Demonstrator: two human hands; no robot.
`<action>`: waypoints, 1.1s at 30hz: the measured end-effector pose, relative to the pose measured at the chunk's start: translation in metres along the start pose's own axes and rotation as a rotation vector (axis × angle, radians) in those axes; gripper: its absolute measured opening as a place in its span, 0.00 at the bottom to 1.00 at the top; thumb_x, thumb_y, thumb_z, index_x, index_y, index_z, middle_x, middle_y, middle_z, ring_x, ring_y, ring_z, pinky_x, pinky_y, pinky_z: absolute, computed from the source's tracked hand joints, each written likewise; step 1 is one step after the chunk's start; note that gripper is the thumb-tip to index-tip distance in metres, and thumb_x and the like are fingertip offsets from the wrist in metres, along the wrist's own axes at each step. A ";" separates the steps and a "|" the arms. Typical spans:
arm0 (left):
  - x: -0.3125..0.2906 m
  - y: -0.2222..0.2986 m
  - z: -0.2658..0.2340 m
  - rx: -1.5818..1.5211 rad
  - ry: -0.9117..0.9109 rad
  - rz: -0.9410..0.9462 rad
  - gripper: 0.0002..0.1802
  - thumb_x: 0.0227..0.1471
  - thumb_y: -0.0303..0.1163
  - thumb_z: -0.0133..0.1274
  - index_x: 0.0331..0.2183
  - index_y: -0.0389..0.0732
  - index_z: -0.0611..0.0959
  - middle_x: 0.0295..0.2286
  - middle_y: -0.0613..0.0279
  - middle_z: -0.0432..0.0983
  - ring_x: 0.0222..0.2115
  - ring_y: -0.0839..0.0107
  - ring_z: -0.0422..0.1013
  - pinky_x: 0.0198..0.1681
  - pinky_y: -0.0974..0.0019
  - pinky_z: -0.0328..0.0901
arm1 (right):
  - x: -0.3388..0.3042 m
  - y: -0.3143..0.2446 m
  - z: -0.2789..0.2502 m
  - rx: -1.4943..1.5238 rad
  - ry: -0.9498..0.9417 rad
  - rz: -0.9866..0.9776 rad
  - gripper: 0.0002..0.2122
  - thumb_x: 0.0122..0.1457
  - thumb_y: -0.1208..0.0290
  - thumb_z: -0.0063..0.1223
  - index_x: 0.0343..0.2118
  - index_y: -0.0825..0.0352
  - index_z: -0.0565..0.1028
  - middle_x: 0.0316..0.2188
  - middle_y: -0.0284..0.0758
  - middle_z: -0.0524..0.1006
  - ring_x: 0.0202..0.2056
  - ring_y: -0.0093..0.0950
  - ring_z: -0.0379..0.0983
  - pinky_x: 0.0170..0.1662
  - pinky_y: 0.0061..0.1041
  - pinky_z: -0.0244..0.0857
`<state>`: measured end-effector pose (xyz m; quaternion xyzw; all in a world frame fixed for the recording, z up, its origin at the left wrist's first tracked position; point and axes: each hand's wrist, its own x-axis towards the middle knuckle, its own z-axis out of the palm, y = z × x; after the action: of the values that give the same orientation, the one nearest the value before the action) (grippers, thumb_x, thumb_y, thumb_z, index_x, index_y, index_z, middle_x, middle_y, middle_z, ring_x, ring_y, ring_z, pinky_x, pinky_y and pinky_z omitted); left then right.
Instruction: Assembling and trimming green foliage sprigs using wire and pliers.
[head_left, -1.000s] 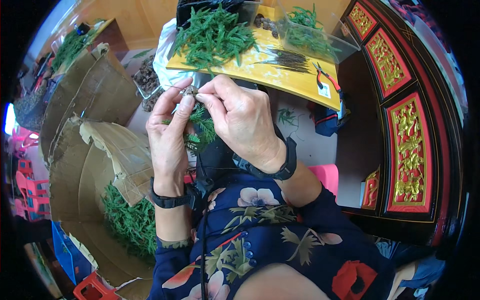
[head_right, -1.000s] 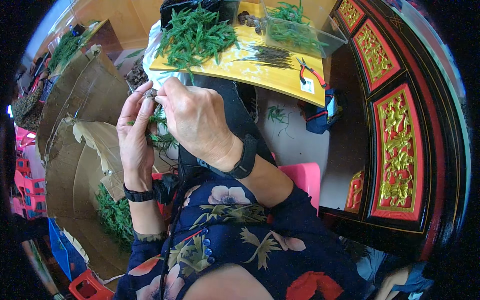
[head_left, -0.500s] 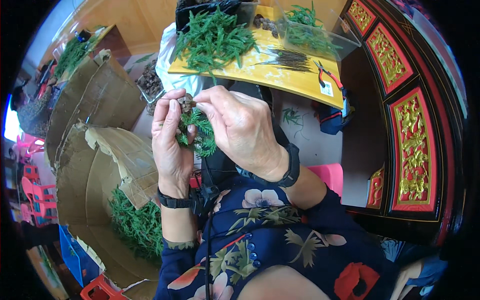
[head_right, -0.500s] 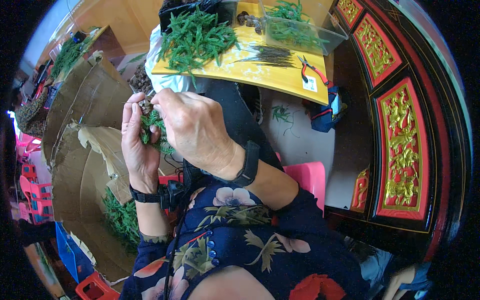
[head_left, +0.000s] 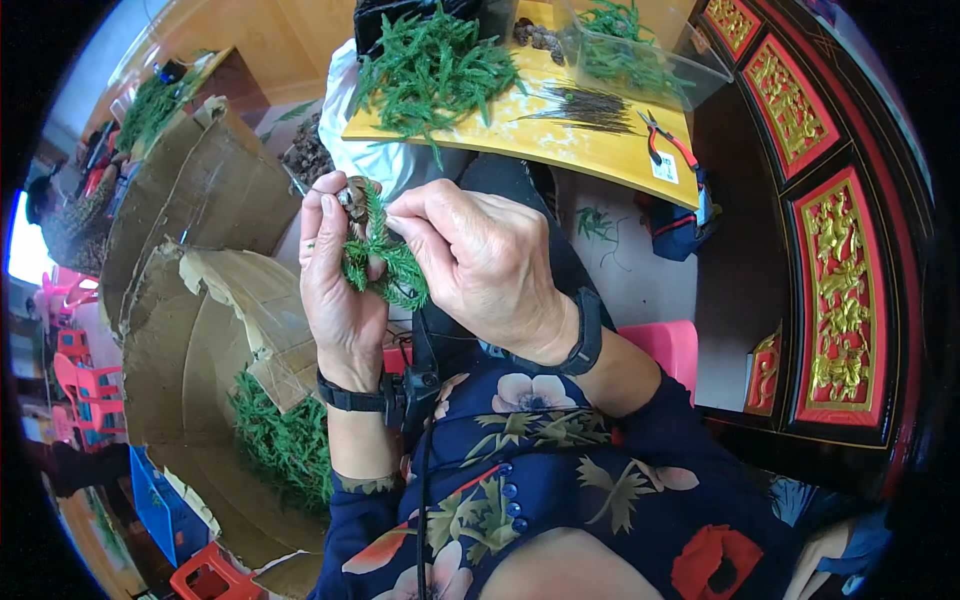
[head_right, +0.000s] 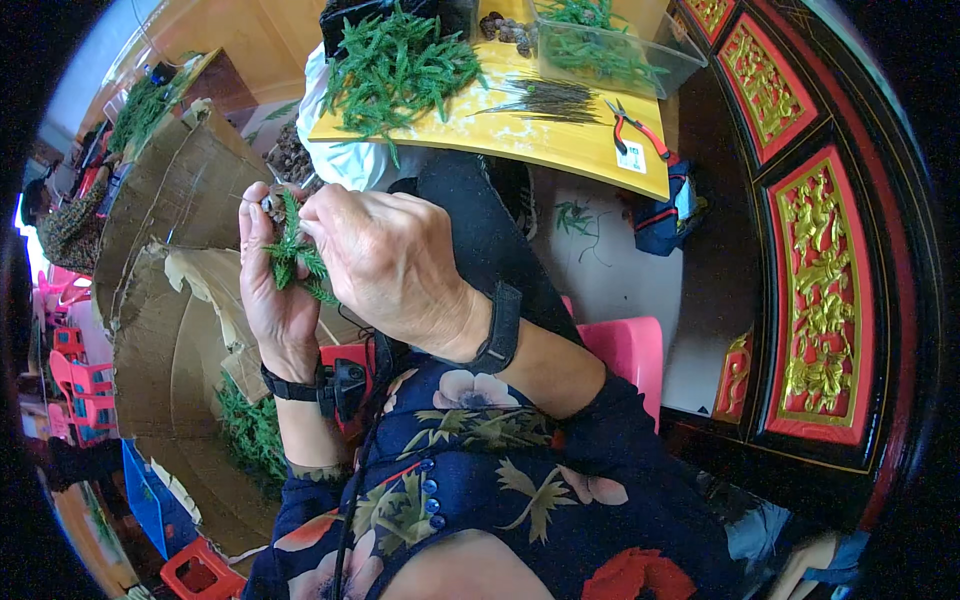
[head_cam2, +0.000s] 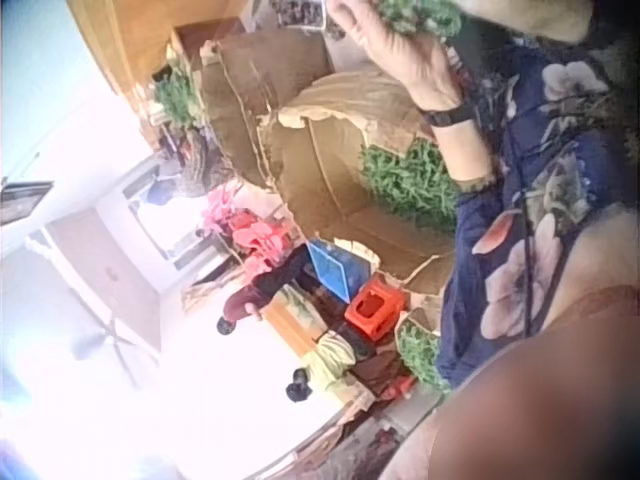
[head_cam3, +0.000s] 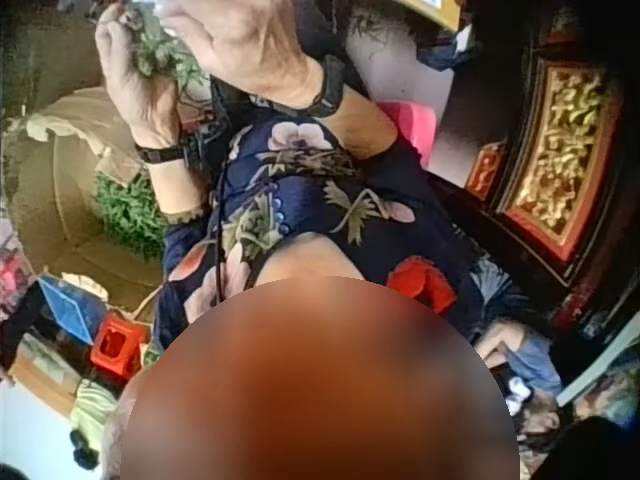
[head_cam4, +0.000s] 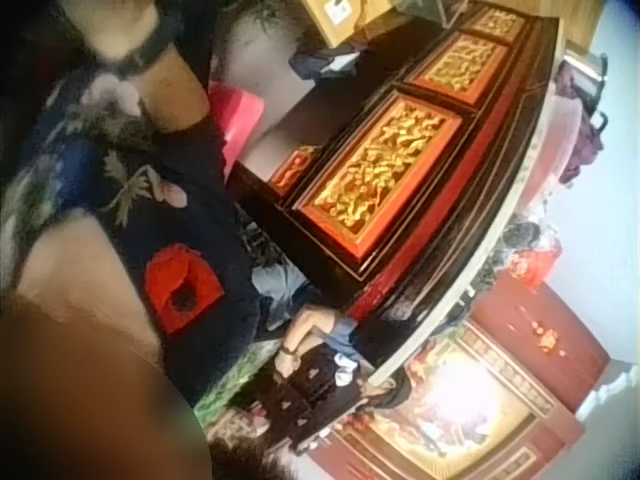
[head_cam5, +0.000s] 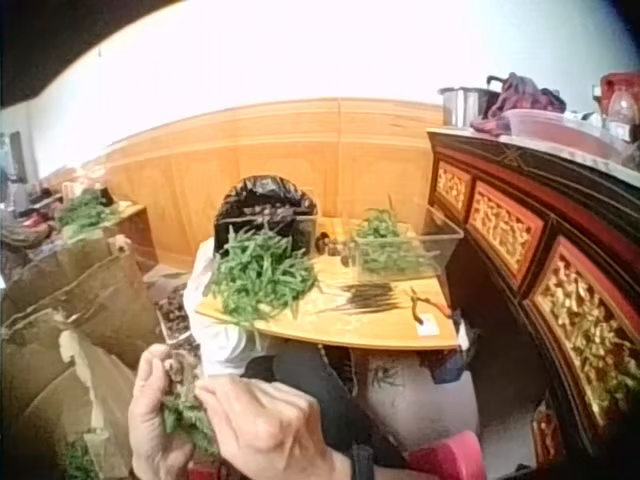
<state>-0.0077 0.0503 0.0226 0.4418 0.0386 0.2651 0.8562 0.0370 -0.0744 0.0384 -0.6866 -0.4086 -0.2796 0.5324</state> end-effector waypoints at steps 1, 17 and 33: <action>-0.001 0.001 -0.003 -0.006 -0.023 -0.007 0.11 0.59 0.35 0.44 0.42 0.43 0.73 0.33 0.69 0.73 0.25 0.87 0.66 0.16 0.85 0.55 | 0.001 -0.001 -0.001 0.004 -0.008 0.016 0.05 0.47 0.81 0.57 0.27 0.68 0.73 0.20 0.37 0.75 0.21 0.32 0.75 0.23 0.24 0.65; -0.003 -0.006 -0.008 -0.346 -0.335 -0.206 0.14 0.59 0.37 0.42 0.43 0.41 0.70 0.38 0.56 0.68 0.26 0.76 0.65 0.25 0.78 0.62 | 0.002 0.006 -0.017 0.074 -0.031 0.063 0.03 0.49 0.83 0.55 0.27 0.69 0.74 0.20 0.37 0.75 0.21 0.27 0.75 0.23 0.21 0.66; 0.002 -0.012 -0.011 0.042 -0.453 0.010 0.14 0.57 0.40 0.47 0.38 0.38 0.72 0.37 0.58 0.69 0.26 0.76 0.64 0.27 0.76 0.60 | 0.007 0.020 -0.034 0.107 -0.136 -0.002 0.03 0.48 0.81 0.57 0.27 0.68 0.75 0.22 0.36 0.76 0.25 0.30 0.75 0.27 0.22 0.66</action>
<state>-0.0046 0.0539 0.0064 0.5078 -0.1514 0.1624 0.8324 0.0593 -0.1067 0.0435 -0.6740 -0.4592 -0.2105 0.5390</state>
